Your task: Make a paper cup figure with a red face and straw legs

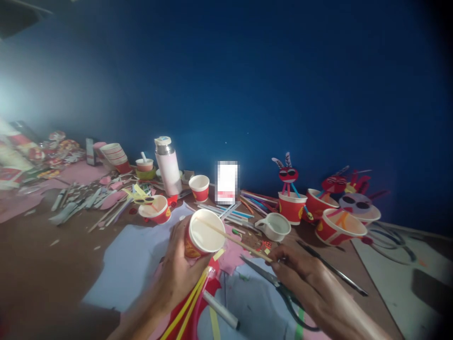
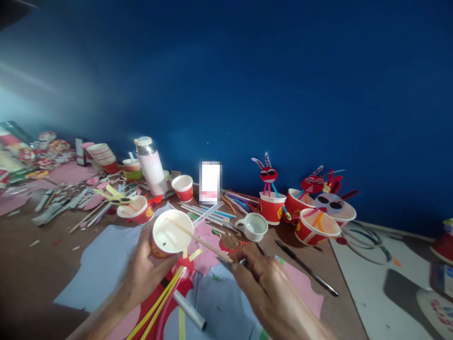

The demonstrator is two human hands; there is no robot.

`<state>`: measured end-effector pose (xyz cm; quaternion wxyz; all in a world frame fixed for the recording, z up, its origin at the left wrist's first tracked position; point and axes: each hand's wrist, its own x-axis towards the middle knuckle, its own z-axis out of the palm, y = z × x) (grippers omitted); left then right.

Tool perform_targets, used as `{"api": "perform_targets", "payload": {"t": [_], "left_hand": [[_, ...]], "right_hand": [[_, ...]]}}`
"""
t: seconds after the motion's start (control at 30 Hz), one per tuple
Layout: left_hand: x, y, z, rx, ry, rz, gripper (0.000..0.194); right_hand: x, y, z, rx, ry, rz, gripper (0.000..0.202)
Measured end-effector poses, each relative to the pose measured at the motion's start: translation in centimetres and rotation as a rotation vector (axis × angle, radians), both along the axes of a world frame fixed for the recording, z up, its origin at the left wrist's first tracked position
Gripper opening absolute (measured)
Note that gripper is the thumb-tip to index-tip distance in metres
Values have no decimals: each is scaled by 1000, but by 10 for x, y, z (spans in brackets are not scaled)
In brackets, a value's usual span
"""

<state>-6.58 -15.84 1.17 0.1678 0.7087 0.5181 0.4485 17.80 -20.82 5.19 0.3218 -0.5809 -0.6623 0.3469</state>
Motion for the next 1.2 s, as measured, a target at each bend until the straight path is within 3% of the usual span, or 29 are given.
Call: {"api": "perform_targets", "payload": {"t": [0.17, 0.33, 0.43, 0.6, 0.7, 0.8, 0.9, 1.0, 1.2], "left_hand": [[1, 0, -7, 88, 77, 8, 62], [5, -1, -10, 122, 88, 1, 65], [10, -3, -12, 167, 126, -17, 70], [16, -4, -14, 313, 205, -31, 69], [15, -4, -10, 301, 187, -16, 68], [12, -4, -4, 276, 154, 14, 68], [9, -2, 0, 271, 180, 32, 71], [8, -1, 0, 291, 214, 4, 76], [9, -5, -4, 231, 205, -32, 72]], "right_hand": [[-2, 15, -14, -445, 546, 20, 20], [-17, 11, -29, -469, 769, 5, 22], [-28, 11, -25, -372, 721, 14, 20], [-44, 16, -5, -188, 511, 36, 20], [-44, 17, 5, -63, 322, 87, 19], [-34, 12, 7, 47, 95, 140, 31], [-23, 5, 4, 52, -106, 137, 23], [-19, -3, 1, 33, -227, 143, 27], [-25, -19, 18, -14, -141, 184, 11]]}}
